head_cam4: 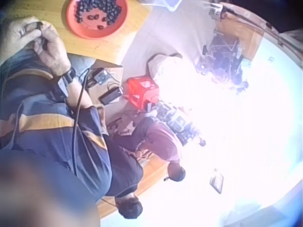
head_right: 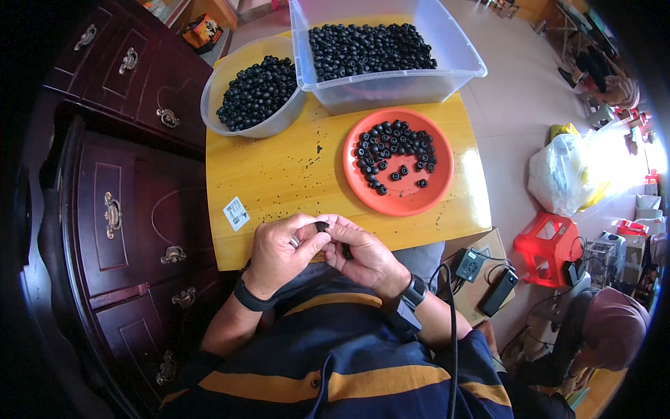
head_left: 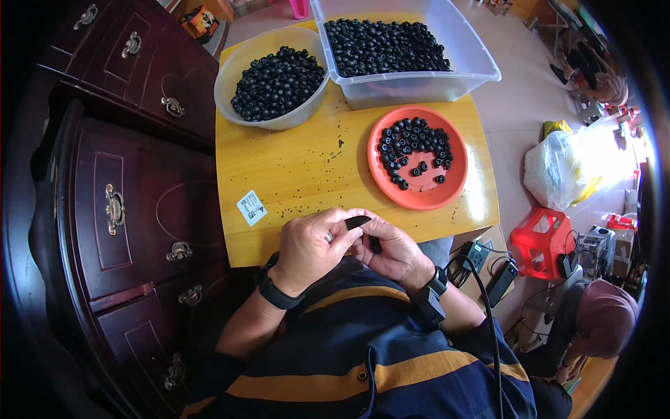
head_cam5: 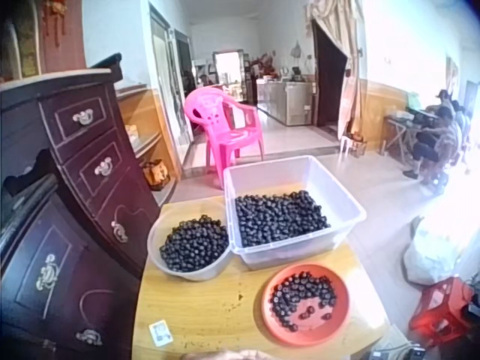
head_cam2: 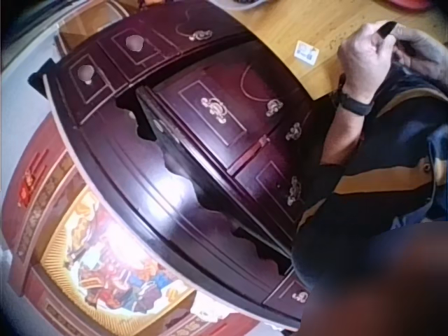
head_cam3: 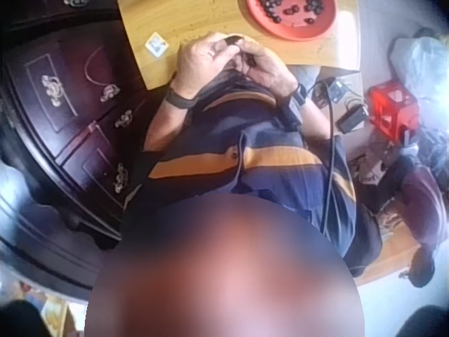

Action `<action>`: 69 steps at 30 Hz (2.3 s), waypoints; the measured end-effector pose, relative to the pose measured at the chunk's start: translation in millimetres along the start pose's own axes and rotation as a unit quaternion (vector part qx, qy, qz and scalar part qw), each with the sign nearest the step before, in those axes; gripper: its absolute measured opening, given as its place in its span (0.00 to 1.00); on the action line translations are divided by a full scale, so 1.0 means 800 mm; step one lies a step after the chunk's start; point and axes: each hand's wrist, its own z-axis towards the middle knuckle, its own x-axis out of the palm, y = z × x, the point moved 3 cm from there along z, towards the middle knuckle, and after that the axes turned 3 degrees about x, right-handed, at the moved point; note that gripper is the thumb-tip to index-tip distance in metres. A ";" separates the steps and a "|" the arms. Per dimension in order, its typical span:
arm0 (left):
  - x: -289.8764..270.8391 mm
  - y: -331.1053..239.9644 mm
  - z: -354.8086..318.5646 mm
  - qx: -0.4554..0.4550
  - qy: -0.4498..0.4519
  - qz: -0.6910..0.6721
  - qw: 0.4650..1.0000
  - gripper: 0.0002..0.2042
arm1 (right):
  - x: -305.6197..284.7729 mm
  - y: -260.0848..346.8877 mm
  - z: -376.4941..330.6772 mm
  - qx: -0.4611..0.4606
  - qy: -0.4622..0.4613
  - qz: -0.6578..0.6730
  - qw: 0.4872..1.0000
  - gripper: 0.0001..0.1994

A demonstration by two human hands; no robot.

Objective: Using a small knife to remove pits or seeds from small black fruits and placing them on a plate.

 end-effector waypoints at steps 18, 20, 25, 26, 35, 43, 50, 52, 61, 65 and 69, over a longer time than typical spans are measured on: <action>-0.005 0.021 -0.006 -0.199 0.025 -0.358 0.912 0.03 | -0.001 -0.007 0.003 -0.001 -0.062 -0.056 0.996 0.05; -0.001 0.021 -0.007 -0.169 0.028 -0.355 0.919 0.03 | 0.002 -0.007 0.001 -0.004 -0.079 -0.044 0.996 0.05; 0.007 0.004 -0.004 -0.115 0.012 -0.238 0.964 0.04 | -0.002 -0.003 0.000 -0.021 -0.085 -0.055 0.995 0.05; 0.009 0.008 -0.005 -0.113 0.003 -0.218 0.969 0.04 | -0.001 -0.002 0.000 -0.017 -0.073 -0.063 0.995 0.06; 0.020 0.021 -0.012 -0.193 0.007 -0.368 0.909 0.04 | -0.003 -0.001 -0.001 -0.076 -0.086 -0.125 0.985 0.07; 0.033 0.019 -0.015 -0.139 -0.034 -0.374 0.916 0.05 | 0.005 -0.002 -0.002 -0.068 -0.114 -0.138 0.981 0.10; 0.030 0.025 -0.012 -0.181 0.005 -0.330 0.926 0.04 | -0.001 -0.002 -0.003 -0.056 -0.105 -0.132 0.984 0.10; 0.033 0.028 -0.016 -0.225 0.006 -0.358 0.906 0.03 | -0.002 -0.002 -0.004 -0.047 -0.103 -0.127 0.985 0.10; 0.022 0.039 -0.017 -0.152 0.016 -0.293 0.944 0.08 | 0.008 -0.003 -0.004 -0.031 -0.142 -0.071 0.987 0.09; 0.013 0.021 -0.010 -0.069 0.037 -0.121 0.990 0.12 | 0.000 -0.001 -0.004 -0.041 -0.115 -0.086 0.989 0.08; 0.015 0.018 -0.009 -0.041 0.043 -0.077 0.995 0.16 | 0.010 0.001 -0.002 -0.047 -0.095 -0.105 0.989 0.07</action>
